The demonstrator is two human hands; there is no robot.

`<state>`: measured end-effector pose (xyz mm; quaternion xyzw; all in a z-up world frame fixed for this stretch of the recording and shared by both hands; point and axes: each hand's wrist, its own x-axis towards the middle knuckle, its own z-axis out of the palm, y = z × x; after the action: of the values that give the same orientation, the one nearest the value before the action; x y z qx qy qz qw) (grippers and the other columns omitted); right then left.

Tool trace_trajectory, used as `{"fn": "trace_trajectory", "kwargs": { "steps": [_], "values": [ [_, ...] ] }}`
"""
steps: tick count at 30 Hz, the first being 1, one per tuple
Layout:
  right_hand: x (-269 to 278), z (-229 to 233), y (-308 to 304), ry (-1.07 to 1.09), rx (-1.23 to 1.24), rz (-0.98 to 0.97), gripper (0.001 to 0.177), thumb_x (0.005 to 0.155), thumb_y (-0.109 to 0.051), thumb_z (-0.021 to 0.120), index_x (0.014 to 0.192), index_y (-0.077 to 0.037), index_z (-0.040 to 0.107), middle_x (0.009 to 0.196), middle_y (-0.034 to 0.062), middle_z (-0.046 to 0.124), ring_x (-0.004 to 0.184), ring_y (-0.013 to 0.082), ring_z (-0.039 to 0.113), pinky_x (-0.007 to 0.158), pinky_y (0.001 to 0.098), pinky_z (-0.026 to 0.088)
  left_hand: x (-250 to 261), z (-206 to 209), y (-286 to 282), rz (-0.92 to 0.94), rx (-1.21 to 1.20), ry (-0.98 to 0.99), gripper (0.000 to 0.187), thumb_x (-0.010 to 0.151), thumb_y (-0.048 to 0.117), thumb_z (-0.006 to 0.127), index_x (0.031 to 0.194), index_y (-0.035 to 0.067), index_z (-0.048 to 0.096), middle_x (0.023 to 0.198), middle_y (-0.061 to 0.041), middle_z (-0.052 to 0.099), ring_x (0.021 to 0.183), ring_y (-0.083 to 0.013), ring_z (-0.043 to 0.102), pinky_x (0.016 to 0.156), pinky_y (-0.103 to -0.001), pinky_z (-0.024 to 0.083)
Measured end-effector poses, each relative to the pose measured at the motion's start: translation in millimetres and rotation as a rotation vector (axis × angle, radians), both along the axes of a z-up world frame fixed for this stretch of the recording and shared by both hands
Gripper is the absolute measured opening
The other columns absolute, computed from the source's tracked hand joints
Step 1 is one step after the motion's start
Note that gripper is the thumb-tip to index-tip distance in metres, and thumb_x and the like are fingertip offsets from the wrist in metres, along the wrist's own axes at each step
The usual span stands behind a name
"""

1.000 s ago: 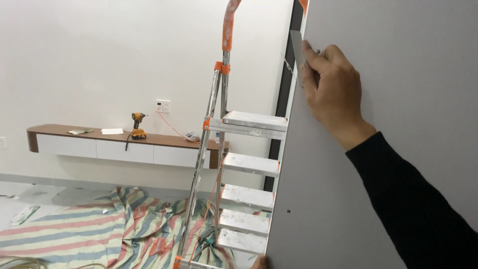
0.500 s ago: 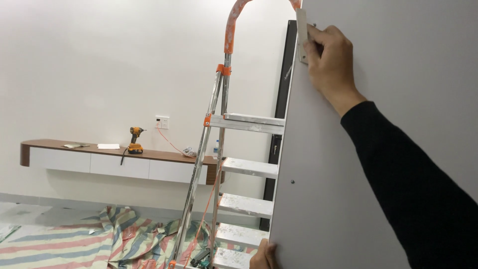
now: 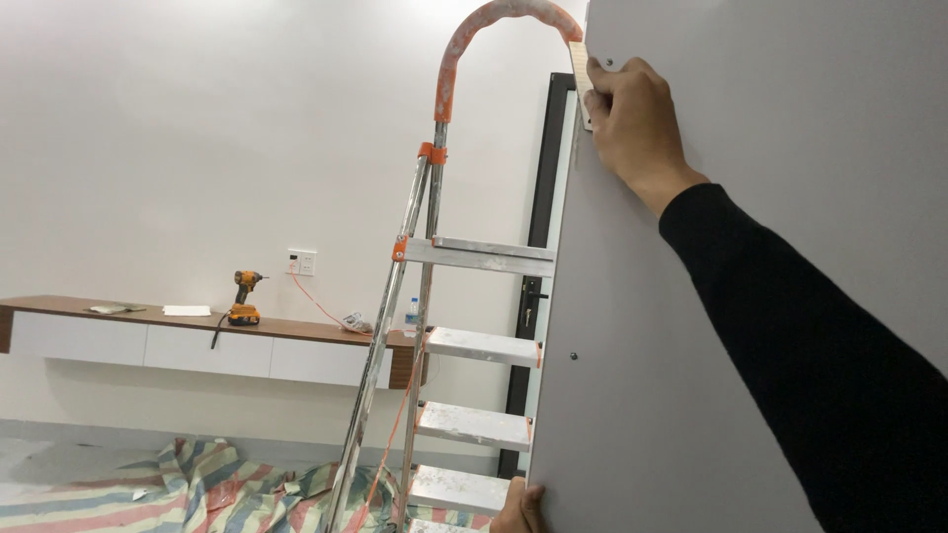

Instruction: The person cleans a white cabinet door by wiping it with a cloth, using a small blade to scrape the edges, and peeling off small stickers.

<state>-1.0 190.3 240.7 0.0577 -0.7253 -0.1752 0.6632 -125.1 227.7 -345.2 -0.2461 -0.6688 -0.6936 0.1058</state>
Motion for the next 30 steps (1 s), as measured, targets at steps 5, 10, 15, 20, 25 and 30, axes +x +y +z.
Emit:
{"fn": "trace_trajectory", "kwargs": {
  "steps": [5,10,15,20,25,30],
  "values": [
    [10,-12,-14,-0.032,-0.022,-0.02,0.041,0.121,-0.005,0.071,0.16,0.005,0.075,0.106,0.011,0.062,0.094,0.0296,0.065,0.09,0.0376,0.062,9,22,-11,-0.022,0.035,-0.034,0.068,0.098,0.09,0.03,0.094,0.035,0.072,0.061,0.004,0.061,0.056,-0.0188,0.069,0.06,-0.033,0.049],
    [11,-11,-5,-0.029,0.009,-0.034,0.042,0.12,-0.002,0.073,0.161,0.004,0.075,0.108,0.0113,0.061,0.097,0.0296,0.065,0.091,0.0376,0.062,24,27,-26,-0.089,-0.033,-0.083,0.071,0.096,0.091,0.026,0.102,0.039,0.074,0.064,0.005,0.066,0.063,-0.0202,0.074,0.064,-0.033,0.051],
    [17,-24,-7,-0.041,-0.009,-0.018,0.034,0.121,-0.004,0.074,0.154,0.004,0.08,0.104,0.0104,0.061,0.095,0.0277,0.064,0.087,0.0366,0.063,15,16,-7,-0.056,-0.082,-0.059,0.072,0.094,0.093,0.021,0.105,0.04,0.07,0.068,0.001,0.071,0.07,-0.0306,0.076,0.067,-0.041,0.053],
    [21,-38,-9,-0.068,-0.033,0.003,0.034,0.12,-0.003,0.073,0.153,0.002,0.082,0.103,0.009,0.058,0.092,0.0267,0.062,0.085,0.0351,0.06,8,15,-6,-0.075,-0.116,-0.035,0.075,0.093,0.094,0.018,0.106,0.04,0.067,0.07,-0.002,0.073,0.076,-0.0364,0.076,0.068,-0.045,0.052],
    [25,-64,-12,-0.108,-0.053,0.014,0.036,0.119,-0.002,0.073,0.154,0.003,0.081,0.101,0.0068,0.055,0.085,0.0235,0.059,0.082,0.0336,0.058,4,13,-2,-0.09,-0.109,-0.025,0.072,0.098,0.091,0.018,0.103,0.035,0.064,0.075,-0.002,0.076,0.08,-0.0383,0.076,0.07,-0.047,0.051],
    [30,-100,-13,-0.157,-0.034,0.018,0.033,0.118,0.0,0.072,0.148,0.005,0.082,0.098,0.0062,0.054,0.081,0.0221,0.059,0.078,0.033,0.059,7,20,-17,-0.172,-0.047,0.026,0.068,0.106,0.083,0.019,0.1,0.027,0.056,0.077,-0.004,0.072,0.08,-0.0385,0.073,0.071,-0.046,0.05]
  ]
}}
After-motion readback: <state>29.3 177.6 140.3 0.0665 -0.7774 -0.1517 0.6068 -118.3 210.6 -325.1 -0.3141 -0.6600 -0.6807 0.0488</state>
